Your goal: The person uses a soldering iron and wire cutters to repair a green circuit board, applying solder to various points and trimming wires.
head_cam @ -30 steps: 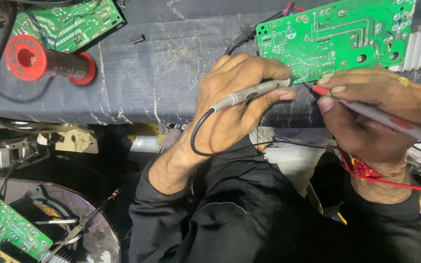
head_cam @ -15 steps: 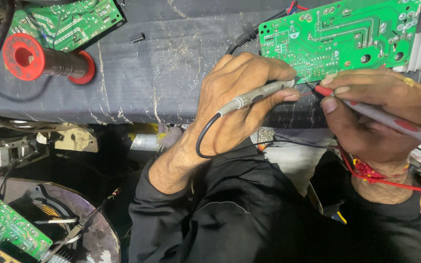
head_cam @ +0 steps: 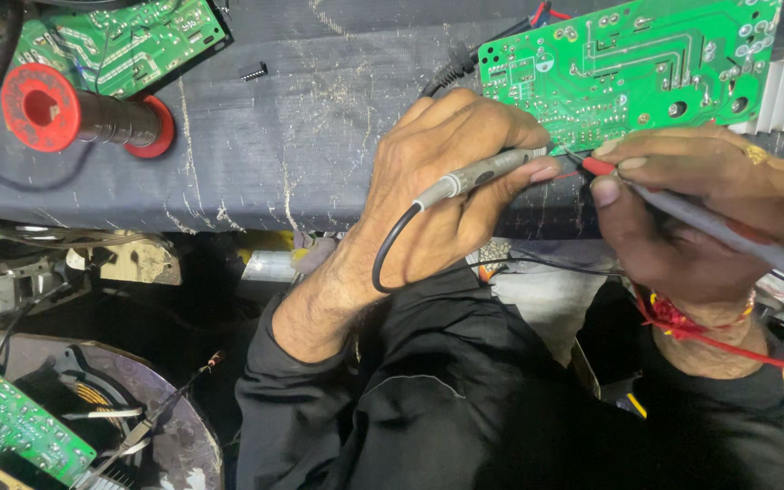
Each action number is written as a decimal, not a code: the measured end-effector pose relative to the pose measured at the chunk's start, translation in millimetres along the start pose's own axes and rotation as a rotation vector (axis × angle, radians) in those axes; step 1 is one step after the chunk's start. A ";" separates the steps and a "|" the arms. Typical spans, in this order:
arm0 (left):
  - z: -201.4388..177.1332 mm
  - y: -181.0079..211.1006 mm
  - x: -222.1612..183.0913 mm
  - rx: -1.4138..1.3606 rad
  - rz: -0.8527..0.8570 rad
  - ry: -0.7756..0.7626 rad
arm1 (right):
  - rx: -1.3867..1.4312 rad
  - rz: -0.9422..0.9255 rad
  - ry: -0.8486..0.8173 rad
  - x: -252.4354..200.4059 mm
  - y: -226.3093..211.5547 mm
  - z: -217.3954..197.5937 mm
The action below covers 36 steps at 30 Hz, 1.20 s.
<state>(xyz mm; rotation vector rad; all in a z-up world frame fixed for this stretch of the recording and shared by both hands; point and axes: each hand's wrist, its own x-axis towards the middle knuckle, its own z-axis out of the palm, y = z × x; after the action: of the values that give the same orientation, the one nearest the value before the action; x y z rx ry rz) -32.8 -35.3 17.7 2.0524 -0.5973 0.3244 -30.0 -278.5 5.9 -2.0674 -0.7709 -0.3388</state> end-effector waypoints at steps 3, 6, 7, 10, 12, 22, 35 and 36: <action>-0.1 -0.5 0.3 0.000 0.000 -0.002 | 0.003 0.001 0.007 0.4 -1.7 0.6; 0.6 -1.0 -0.6 -0.002 -0.001 0.003 | -0.015 -0.015 0.010 -0.2 -1.8 -0.8; 0.8 -1.1 -0.7 -0.002 0.000 0.005 | -0.010 -0.036 0.006 0.3 0.4 -1.3; 1.6 -1.2 -0.6 -0.001 0.001 0.010 | 0.011 -0.061 0.018 -2.8 6.3 -0.7; 2.3 -1.5 -0.3 0.000 -0.006 0.011 | -0.003 -0.065 0.035 -7.0 9.3 1.5; 3.7 0.3 -0.1 0.018 -0.032 0.005 | -0.281 -0.121 0.096 -10.6 -0.2 6.6; 0.5 0.8 5.4 -0.037 0.019 -0.005 | 0.122 0.144 0.383 -52.6 26.3 -5.1; -0.1 1.1 5.7 -0.040 0.022 -0.012 | 0.056 0.125 0.311 -51.1 23.3 -10.5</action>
<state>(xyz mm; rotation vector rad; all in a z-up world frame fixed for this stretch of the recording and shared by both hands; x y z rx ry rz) -28.6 -37.3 21.1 2.0121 -0.6293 0.3107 -54.1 -317.1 -28.6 -1.9388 -0.4564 -0.5463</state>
